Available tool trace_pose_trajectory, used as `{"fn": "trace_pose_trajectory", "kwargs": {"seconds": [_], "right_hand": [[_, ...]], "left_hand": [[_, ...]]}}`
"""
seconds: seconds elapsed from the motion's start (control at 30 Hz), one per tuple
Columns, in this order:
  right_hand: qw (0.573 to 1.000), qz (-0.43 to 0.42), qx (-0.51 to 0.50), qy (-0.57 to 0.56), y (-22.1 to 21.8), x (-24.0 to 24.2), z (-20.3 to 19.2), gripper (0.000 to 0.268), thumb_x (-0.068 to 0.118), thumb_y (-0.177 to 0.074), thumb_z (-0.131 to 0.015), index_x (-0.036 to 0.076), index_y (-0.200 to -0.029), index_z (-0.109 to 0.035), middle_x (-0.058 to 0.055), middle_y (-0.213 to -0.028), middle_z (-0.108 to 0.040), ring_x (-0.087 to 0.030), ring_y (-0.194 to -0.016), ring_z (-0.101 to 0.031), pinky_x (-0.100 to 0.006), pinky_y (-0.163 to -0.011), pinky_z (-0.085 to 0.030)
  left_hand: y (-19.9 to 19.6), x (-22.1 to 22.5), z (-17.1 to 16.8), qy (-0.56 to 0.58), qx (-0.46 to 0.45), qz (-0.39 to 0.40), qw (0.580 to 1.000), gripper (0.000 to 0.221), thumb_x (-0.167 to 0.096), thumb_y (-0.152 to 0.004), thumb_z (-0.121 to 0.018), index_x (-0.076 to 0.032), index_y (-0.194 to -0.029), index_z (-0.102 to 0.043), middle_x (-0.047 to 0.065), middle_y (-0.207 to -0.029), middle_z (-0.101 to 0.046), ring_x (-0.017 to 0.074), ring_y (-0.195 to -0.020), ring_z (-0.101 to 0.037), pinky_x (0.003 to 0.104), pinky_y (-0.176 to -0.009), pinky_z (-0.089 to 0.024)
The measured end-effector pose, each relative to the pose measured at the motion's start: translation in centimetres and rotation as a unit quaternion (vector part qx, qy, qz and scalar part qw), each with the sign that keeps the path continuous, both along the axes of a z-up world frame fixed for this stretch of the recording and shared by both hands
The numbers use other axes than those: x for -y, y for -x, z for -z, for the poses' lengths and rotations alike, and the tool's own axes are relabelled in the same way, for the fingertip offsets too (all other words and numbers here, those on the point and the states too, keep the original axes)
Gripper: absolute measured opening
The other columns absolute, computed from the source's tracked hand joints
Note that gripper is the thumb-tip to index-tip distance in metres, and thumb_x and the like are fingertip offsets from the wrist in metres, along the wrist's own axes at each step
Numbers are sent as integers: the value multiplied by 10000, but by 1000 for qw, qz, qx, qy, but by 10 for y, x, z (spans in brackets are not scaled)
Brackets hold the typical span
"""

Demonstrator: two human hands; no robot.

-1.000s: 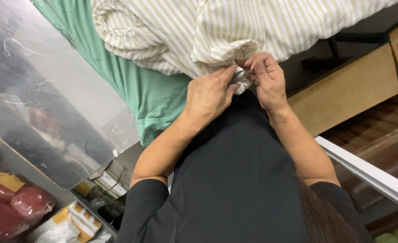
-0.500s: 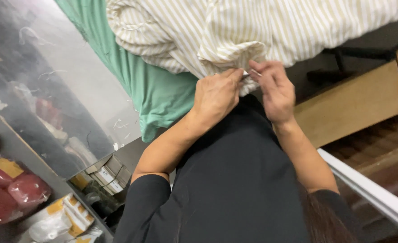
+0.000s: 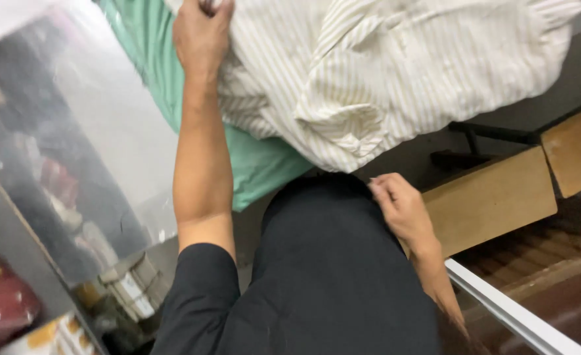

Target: Inspecting a striped garment for loose threads, using snips to remove them, and then folding the garment on a workbench.

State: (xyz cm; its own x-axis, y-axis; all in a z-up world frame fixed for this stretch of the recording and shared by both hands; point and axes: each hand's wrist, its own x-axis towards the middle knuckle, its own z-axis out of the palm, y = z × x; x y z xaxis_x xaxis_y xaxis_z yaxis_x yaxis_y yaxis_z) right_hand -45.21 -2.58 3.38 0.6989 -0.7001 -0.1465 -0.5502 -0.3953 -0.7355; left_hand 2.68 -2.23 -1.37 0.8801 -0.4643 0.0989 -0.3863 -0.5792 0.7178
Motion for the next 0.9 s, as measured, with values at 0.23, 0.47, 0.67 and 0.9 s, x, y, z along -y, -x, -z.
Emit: {"fn": "trace_pose_trajectory", "kwargs": {"seconds": [0.23, 0.47, 0.67, 0.9], "right_hand": [[980, -2, 196, -30, -28, 6, -28, 124, 81, -1009, -595, 36, -1125, -602, -134, -1179, -679, -247, -1141, -669, -345, -1023, -523], [739, 165, 483, -440, -72, 79, 33, 415, 548, -1046, -472, 222, -1301, -509, -82, -1455, -581, -300, -1195, -688, -438, -933, -619], [806, 207, 423, -359, -74, 82, 82, 359, 416, -1073, -512, 106, -1253, -499, -89, -1422, -610, -233, -1168, -700, -298, -852, -641], [926, 118, 346, -97, -72, 53, 64, 447, 98, -927, -747, 5, -1334, -587, -223, -1460, -548, -341, -1277, -612, -409, -965, -576]], "left_hand": [[74, 22, -49, 226, 222, 96, 944, 141, -174, -992, -678, -61, -970, -596, 128, -1059, -586, 339, -1002, -585, 453, -867, -472], [206, 24, -6, 60, 157, 544, 822, 242, -282, -872, -744, -181, -1040, -601, 54, -1455, -616, 339, -1269, -630, 511, -845, -613], [214, 27, 21, 44, 135, 466, 873, 365, -201, -821, -758, -179, -1126, -558, 14, -1482, -582, 271, -1167, -697, 433, -873, -612], [138, 22, 7, 295, -100, 211, 927, 153, -107, -943, -691, -147, -1090, -688, 75, -883, -683, 246, -850, -701, 339, -680, -569]]}}
